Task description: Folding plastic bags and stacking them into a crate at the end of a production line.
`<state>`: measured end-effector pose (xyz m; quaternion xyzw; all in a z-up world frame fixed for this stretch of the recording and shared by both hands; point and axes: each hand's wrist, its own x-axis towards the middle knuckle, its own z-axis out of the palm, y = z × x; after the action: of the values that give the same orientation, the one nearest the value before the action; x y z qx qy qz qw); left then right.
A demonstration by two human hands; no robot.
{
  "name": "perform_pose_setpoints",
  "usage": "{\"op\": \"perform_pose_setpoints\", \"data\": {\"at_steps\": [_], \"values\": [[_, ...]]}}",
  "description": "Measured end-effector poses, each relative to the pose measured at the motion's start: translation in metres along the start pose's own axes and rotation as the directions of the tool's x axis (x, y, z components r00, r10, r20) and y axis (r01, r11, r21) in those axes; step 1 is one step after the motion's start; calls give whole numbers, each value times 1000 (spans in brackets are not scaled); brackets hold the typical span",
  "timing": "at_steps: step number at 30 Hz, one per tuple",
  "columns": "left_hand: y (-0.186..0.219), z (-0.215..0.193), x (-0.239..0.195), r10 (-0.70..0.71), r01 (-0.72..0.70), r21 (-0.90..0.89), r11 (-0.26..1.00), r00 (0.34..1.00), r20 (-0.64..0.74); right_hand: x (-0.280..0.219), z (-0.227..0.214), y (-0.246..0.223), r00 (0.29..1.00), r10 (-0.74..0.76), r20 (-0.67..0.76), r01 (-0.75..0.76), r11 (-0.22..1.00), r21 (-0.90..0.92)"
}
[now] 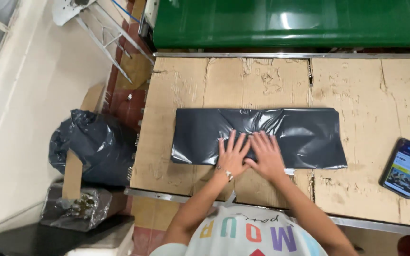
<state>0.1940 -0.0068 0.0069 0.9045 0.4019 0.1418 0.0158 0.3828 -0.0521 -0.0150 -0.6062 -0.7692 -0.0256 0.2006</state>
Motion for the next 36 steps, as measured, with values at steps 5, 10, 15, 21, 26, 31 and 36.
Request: {"op": "perform_pose_setpoints", "data": {"at_steps": [5, 10, 15, 21, 26, 31, 36], "values": [[-61, -4, -34, -321, 298, 130, 946, 919, 229, -50, -11, 78, 906, 397, 145, -360, 905, -227], [-69, 58, 30, -288, 300, 103, 948, 950, -117, 22, -23, 62, 944, 322, -67, -327, 943, -67], [-31, 60, 99, 2, -2, -3, 1000, 999, 41, 76, 46, 42, 984, 171, -45, -174, 984, -49], [-87, 25, 76, -209, 190, 115, 975, 958, 195, 45, 19, 108, 925, 371, 79, -340, 903, -262], [-151, 9, -6, -465, 430, 257, 866, 880, 95, -12, -1, 181, 806, 590, 52, -564, 791, -235], [-141, -7, -81, 21, -73, 224, 972, 973, 230, -19, 15, 121, 948, 274, -159, -304, 929, -211], [-164, 89, -94, 452, -431, 220, 875, 891, -51, -17, 47, -61, 990, -113, 81, 113, 994, -3]]}}
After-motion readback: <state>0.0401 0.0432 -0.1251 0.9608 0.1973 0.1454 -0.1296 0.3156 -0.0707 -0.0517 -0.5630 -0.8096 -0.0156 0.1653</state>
